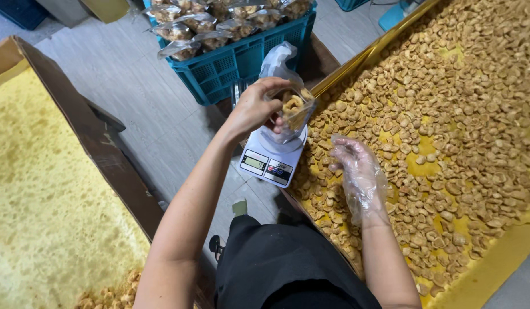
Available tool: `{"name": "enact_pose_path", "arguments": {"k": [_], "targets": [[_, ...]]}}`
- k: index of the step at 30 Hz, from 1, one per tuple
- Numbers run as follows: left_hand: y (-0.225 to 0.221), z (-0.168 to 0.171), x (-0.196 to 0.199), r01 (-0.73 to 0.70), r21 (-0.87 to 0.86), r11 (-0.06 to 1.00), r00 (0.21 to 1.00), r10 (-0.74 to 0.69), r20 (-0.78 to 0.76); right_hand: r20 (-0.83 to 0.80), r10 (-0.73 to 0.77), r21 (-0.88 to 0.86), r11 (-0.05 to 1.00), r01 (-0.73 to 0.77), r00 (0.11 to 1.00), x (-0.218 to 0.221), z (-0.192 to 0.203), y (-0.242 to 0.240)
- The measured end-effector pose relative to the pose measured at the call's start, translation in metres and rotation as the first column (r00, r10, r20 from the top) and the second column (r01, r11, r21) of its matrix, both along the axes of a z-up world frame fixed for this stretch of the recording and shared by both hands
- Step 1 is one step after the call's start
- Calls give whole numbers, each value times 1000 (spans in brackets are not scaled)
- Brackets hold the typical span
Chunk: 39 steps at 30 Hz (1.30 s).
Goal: The person scoops fried snack pieces from a large yellow tray into clear plastic bags, weighs each bag on a digital scale, and places the filled bags into a blue crate. The process is repeated multiple times with consistent hand motions.
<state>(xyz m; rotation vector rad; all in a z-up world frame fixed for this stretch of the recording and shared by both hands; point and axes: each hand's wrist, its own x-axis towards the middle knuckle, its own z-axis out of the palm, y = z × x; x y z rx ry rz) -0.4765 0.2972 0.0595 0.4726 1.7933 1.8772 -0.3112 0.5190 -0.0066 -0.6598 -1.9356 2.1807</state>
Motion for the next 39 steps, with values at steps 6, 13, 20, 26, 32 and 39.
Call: {"name": "enact_pose_path", "arguments": {"k": [6, 13, 20, 26, 32, 39], "targets": [[-26, 34, 2, -209, -333, 919, 837, -8, -547, -28, 2, 6, 1000, -2, 1000, -11, -4, -5], [-35, 34, -12, -114, -368, 923, 677, -199, -708, -20, -25, -33, 999, 25, 999, -12, -21, -8], [-10, 27, -32, 77, -690, 720, 729, -513, -454, -4, -98, -60, 993, 97, 995, -2, -15, -10], [-1, 1, -34, 101, -593, 799, 481, -561, -674, 232, -150, -100, 979, 177, 961, 14, -2, -35], [3, -7, -55, 67, -390, 919, 792, -286, -539, 85, 130, -421, 903, -82, 988, 4, -52, -40], [0, 16, -75, -11, -276, 961, 834, -144, -532, -13, -221, -836, 537, 111, 975, -21, -55, -56]]}}
